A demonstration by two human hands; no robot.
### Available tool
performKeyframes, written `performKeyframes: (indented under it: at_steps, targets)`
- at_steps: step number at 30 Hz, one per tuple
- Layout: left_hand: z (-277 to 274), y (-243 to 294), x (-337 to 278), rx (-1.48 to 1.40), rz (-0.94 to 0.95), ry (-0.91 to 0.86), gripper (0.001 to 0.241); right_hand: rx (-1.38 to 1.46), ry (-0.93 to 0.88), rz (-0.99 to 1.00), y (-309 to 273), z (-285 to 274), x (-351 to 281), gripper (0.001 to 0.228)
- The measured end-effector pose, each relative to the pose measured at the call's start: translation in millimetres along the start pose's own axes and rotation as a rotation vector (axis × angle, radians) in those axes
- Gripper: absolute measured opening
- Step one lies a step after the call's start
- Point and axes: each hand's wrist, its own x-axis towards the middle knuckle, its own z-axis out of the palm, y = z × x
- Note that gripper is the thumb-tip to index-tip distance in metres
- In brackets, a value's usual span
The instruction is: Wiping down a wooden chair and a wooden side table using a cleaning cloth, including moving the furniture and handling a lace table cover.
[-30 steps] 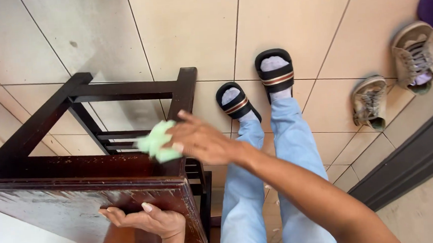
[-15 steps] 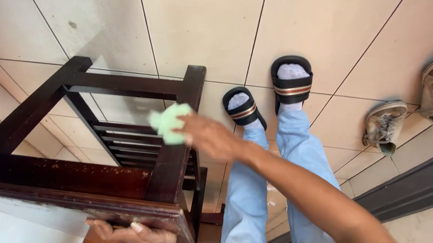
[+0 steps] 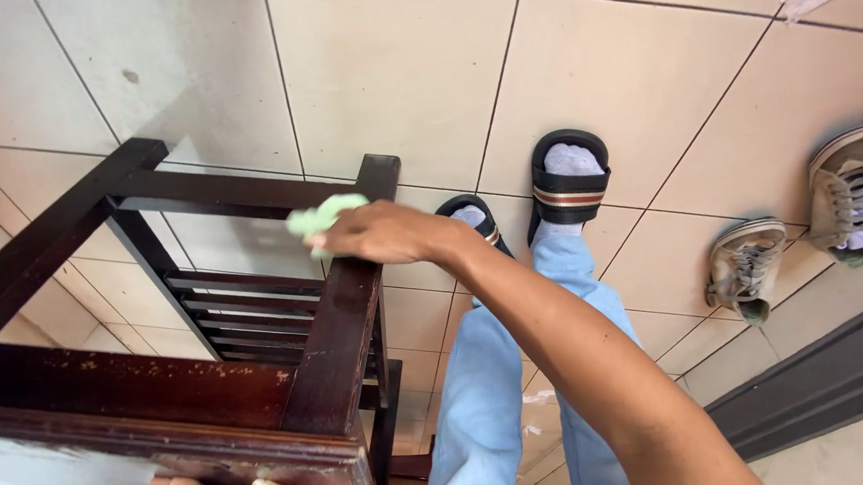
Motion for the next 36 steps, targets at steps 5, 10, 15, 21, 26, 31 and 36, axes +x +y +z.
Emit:
performKeyframes:
  at_steps: [5, 10, 15, 21, 26, 31, 36]
  targets:
    - [-18.0, -40.8, -3.5, 0.003, 0.013, -0.064, 0.076, -0.109, 0.147, -0.028, -27.1, 36.9, -51.5, 0.079]
    - [-29.7, -34.9, 7.9, 0.02, 0.124, -0.043, 0.074, 0.025, -0.059, -0.096, -119.6, 52.1, -92.6, 0.084]
    - [-41.1, -34.1, 18.1, 0.001, 0.072, -0.044, 0.083, 0.045, -0.264, -0.302, -190.7, 92.2, -15.5, 0.096]
    - [-53.6, -43.3, 21.8, -0.04, 0.047, -0.045, 0.084, 0.079, -0.309, -0.215, -274.7, 96.0, 38.0, 0.103]
    - [-63.8, -47.6, 29.7, -0.059, 0.011, -0.051, 0.083, -0.101, -0.237, -0.045, -269.0, 108.1, 69.5, 0.1]
    - [-62.8, -57.6, 32.9, -0.071, -0.04, -0.06, 0.084, -0.057, -0.193, -0.245, -324.5, 123.1, 99.6, 0.104]
    - [-56.4, -71.6, 29.5, -0.06, -0.078, -0.085, 0.087, 0.146, -0.287, -0.41, -284.8, 125.2, 166.1, 0.092]
